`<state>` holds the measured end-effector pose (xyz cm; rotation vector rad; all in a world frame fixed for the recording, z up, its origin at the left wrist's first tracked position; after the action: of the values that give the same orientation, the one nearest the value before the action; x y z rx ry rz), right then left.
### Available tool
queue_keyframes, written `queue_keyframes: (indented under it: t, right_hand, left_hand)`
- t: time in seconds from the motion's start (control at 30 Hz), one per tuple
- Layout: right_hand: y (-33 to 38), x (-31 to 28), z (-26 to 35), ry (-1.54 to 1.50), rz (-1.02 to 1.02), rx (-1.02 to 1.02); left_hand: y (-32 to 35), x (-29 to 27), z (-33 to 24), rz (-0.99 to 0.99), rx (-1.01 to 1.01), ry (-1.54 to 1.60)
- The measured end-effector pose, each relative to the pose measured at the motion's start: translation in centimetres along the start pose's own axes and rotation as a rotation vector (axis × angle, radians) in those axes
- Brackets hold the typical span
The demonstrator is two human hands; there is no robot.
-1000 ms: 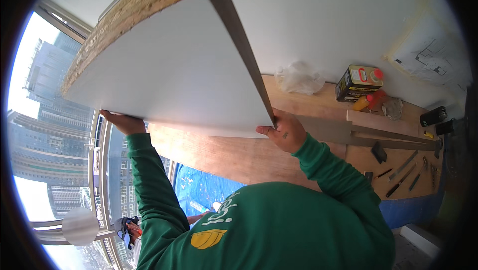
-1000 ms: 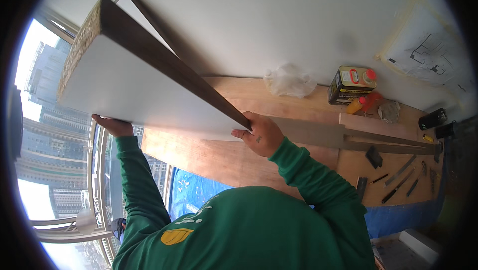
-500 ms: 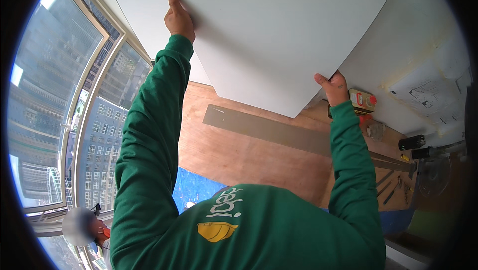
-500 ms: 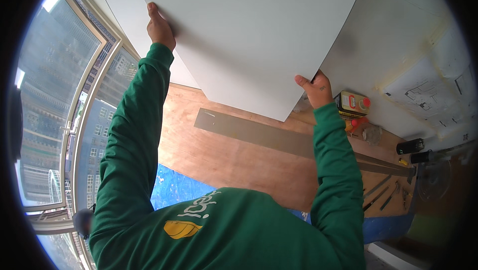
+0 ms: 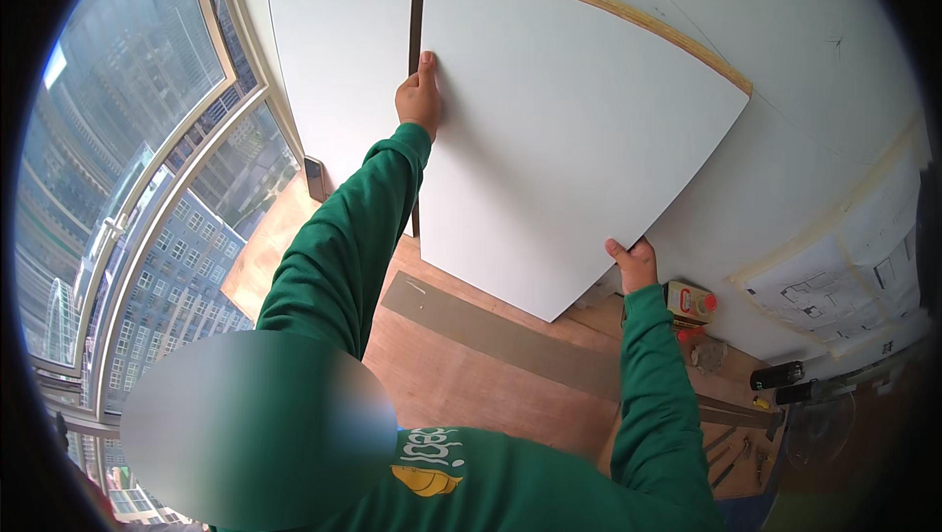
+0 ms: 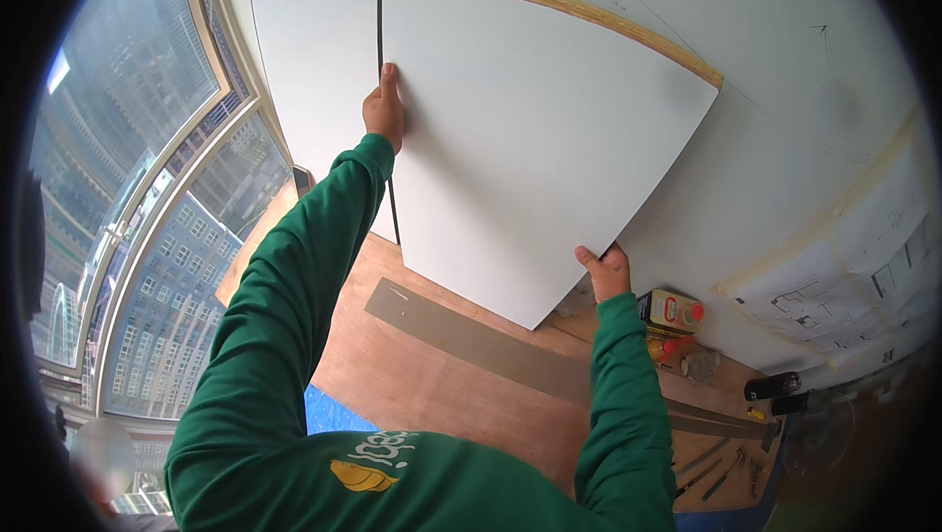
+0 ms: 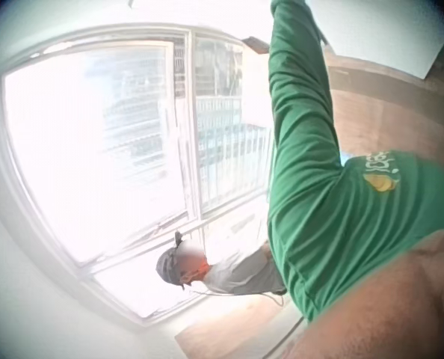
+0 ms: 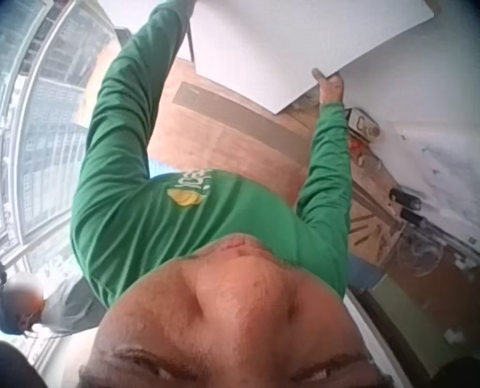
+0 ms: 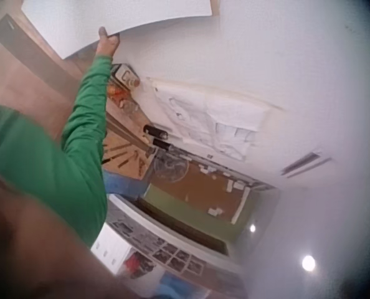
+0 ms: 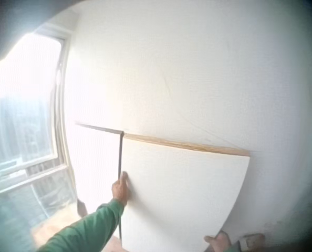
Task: The person handles large white cabinet panels and wooden trim pieces, aligning and fitting trim onto panel edges. They move panels between a workbench and wall, and coordinate with coworkers during the assembly process.
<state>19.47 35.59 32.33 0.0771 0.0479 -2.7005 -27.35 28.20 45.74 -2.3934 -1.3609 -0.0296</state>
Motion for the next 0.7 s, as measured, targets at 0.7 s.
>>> queue_keyframes:
  t: [0.7]
  right_hand:
    - [2.0,-2.5,-1.9,0.121,-0.316,0.004]
  left_hand:
    - [1.7,-0.9,0.2,0.104,0.237,-0.306]
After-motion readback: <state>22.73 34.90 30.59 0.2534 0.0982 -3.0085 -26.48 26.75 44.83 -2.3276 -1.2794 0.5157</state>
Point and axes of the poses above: each hand's wrist, its own y-axis away from the middle knuckle, its own x-axis out of the palm, z = x × y, the point moved 8 cm from there along -y, towards the middle knuckle, and after that the axes turned 9 degrees about x, right-handed, at the moved point
